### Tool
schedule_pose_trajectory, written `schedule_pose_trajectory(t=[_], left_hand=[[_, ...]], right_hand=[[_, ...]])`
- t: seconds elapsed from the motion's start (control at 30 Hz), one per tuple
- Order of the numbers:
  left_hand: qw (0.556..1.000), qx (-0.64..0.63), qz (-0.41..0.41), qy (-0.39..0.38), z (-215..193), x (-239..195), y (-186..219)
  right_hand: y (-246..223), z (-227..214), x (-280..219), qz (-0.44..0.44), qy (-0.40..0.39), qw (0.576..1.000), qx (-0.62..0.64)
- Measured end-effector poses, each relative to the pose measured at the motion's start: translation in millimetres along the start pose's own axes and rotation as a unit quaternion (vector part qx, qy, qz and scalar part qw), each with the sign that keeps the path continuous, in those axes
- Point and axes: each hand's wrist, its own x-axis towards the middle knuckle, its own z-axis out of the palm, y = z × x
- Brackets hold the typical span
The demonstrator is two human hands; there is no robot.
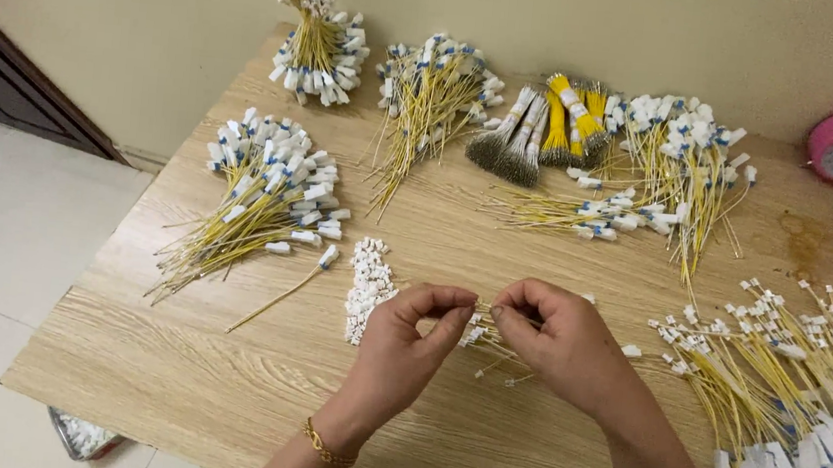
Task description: Manually assemble small white plastic connector heads onto the ends of yellow wire strands.
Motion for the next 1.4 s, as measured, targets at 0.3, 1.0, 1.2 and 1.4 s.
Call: schedule_pose_trajectory(t=[0.3, 1.0, 1.2, 1.4], left_hand=[[0.995, 0.086, 0.040, -0.006, 6.2, -2.5, -0.4], [0.948, -0.282, -0.128, -0.067, 5.0, 0.9, -41.1], [0.946, -0.289, -0.130, -0.066, 8.0, 0.3, -37.5], [0.947, -0.283, -0.139, -0.067, 9.0, -1.8, -36.2]], right_hand=[[11.6, -3.0, 2.6, -0.002, -0.007, 1.000, 0.019], [21.6, -0.6, -3.8, -0.012, -0.007, 1.000, 0.027], [1.8, -2.8, -15.4, -0.044, 0.015, 0.998, -0.028], [-7.2, -2.6, -20.1, -0.038, 0.020, 0.996, -0.075]])
